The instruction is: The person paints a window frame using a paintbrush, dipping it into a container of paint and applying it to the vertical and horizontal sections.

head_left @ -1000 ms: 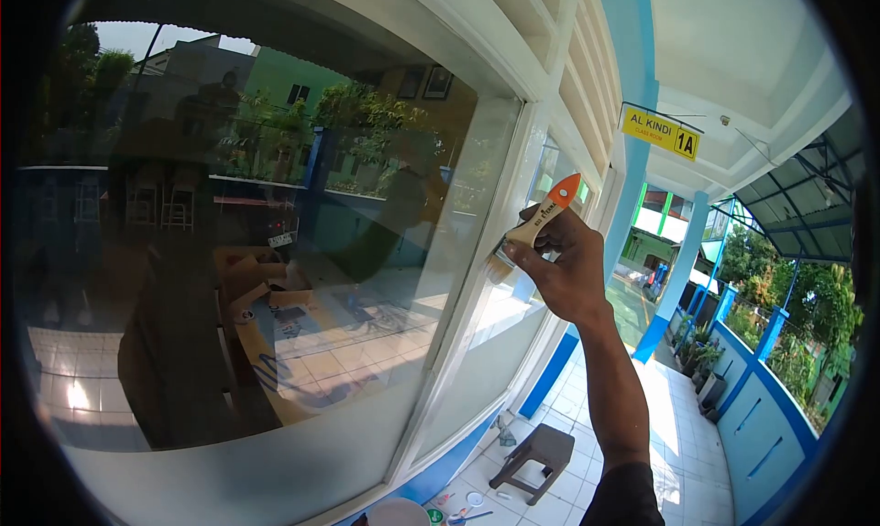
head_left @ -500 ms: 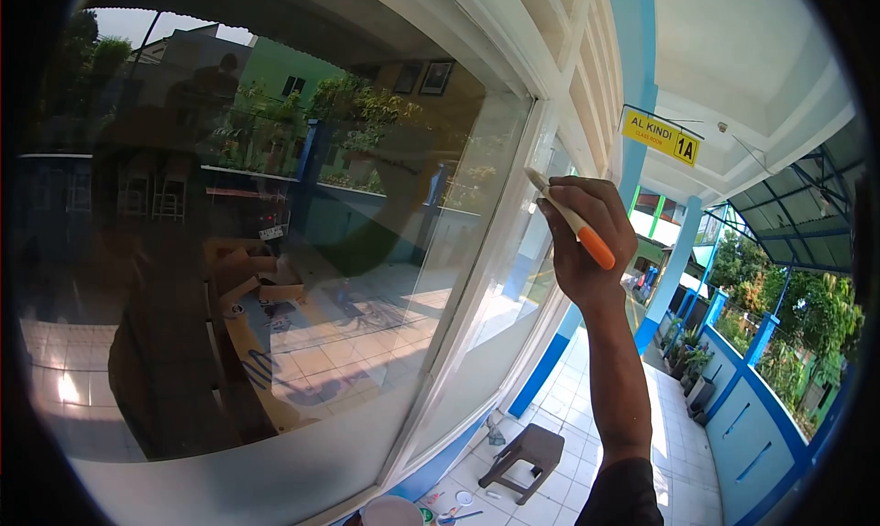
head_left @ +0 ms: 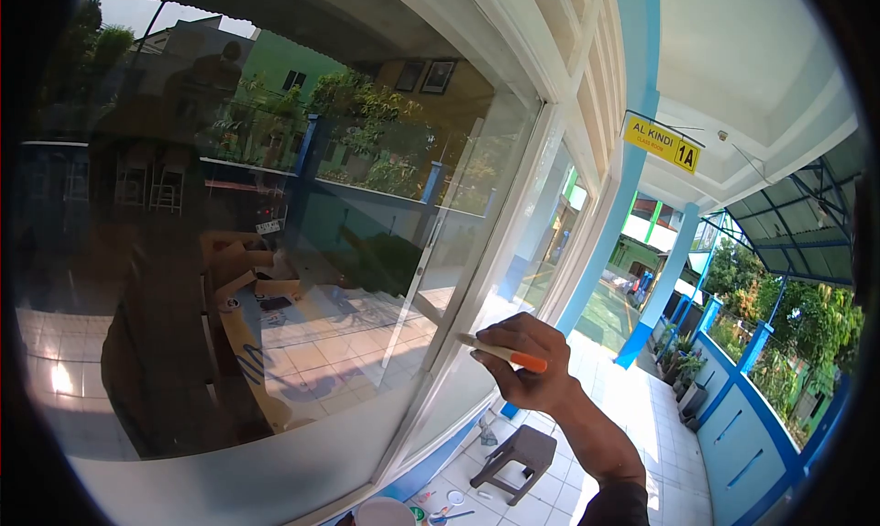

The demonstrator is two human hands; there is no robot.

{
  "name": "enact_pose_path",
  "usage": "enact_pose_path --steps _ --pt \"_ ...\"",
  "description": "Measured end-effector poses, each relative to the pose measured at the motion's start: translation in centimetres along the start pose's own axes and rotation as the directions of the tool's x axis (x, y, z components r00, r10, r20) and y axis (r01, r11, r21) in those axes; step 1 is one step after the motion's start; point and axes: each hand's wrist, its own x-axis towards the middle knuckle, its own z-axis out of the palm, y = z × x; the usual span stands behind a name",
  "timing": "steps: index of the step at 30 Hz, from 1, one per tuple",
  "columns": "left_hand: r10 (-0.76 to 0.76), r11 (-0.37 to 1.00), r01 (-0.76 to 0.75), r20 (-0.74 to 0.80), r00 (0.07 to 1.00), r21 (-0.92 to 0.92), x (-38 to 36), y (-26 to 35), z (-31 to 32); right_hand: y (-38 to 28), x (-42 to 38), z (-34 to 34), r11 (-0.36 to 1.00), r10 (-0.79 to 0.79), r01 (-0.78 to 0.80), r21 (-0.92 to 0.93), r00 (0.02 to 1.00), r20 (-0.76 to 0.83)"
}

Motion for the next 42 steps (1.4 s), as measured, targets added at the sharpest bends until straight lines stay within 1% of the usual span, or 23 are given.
enact_pose_path --steps 2,4,5,8,9,14,17,20,23,25,26,28,29,32,35,38,41,42 --pt "0.002 1.0 -0.002 -0.008 1.0 0.004 0.0 -0.1 -0.1 1.7 1.6 -0.5 0.986 0.155 -0.15 0.071 0.985 -0.074" --pt "0.009 1.0 -0.009 -0.011 1.0 0.013 0.1 -0.1 -0.5 2.9 3.1 -1.2 0.951 0.303 -0.292 0.101 0.945 -0.12" --pt "0.012 1.0 -0.012 -0.011 1.0 0.014 0.2 -0.1 -0.6 2.9 4.2 -1.8 0.94 0.335 -0.32 0.12 0.933 -0.135" --pt "0.017 1.0 -0.017 -0.014 1.0 0.023 0.2 -0.1 -0.9 3.1 6.7 -3.1 0.947 0.321 -0.311 0.083 0.928 -0.189" --pt "0.015 1.0 -0.015 -0.016 1.0 0.022 0.3 -0.1 -1.1 3.2 7.4 -3.4 0.95 0.313 -0.298 0.098 0.926 -0.213" --pt "0.033 0.999 -0.032 -0.023 0.999 0.018 0.6 0.0 -1.0 3.8 10.2 -4.9 0.932 0.359 -0.36 0.04 0.903 -0.236" --pt "-0.015 0.999 0.013 -0.049 0.999 -0.044 0.1 0.2 0.1 4.2 11.8 -5.7 0.921 0.381 -0.388 0.028 0.886 -0.265" --pt "-0.003 1.0 0.003 -0.01 1.0 0.025 0.5 0.3 -0.6 4.8 13.4 -6.6 0.91 0.401 -0.415 0.017 0.866 -0.3" --pt "-0.014 0.997 0.013 0.011 1.0 0.072 0.8 0.6 -1.5 5.6 14.7 -7.5 0.92 0.381 -0.391 0.041 0.862 -0.333" --pt "0.0 0.995 0.0 -0.002 1.0 0.095 1.1 0.6 -2.4 5.9 15.7 -8.1 0.915 0.389 -0.4 0.045 0.85 -0.354" --pt "0.007 0.994 -0.006 -0.009 1.0 0.107 1.1 0.7 -2.4 5.9 16.1 -8.3 0.915 0.385 -0.403 0.026 0.849 -0.362" --pt "0.007 0.998 -0.004 -0.038 0.999 0.07 1.1 0.6 -2.4 5.9 16.8 -8.8 0.913 0.373 -0.408 -0.013 0.848 -0.377" --pt "0.007 0.999 -0.005 -0.052 0.999 0.052 1.1 0.6 -2.2 6.2 17.1 -8.9 0.924 0.351 -0.383 -0.005 0.853 -0.387" --pt "-0.046 0.999 0.046 0.001 0.999 0.013 0.9 0.8 -1.7 6.8 17.8 -9.3 0.932 0.308 -0.359 -0.046 0.853 -0.422" --pt "-0.035 0.999 0.035 -0.007 0.999 0.035 0.7 0.9 -1.0 7.5 18.9 -10.0 0.938 0.283 -0.342 -0.056 0.848 -0.449" --pt "-0.022 0.998 0.023 -0.016 1.0 0.055 0.5 0.8 -0.7 8.1 19.4 -10.4 0.942 0.23 -0.317 -0.11 0.849 -0.475" --pt "-0.046 0.994 0.038 -0.079 0.996 -0.099 1.3 0.7 -2.0 7.9 19.8 -10.6 0.948 0.209 -0.301 -0.108 0.839 -0.503" --pt "-0.029 0.998 0.026 -0.063 0.998 -0.054 1.5 0.7 -2.6 8.0 19.8 -10.6 0.95 0.187 -0.288 -0.124 0.837 -0.514"
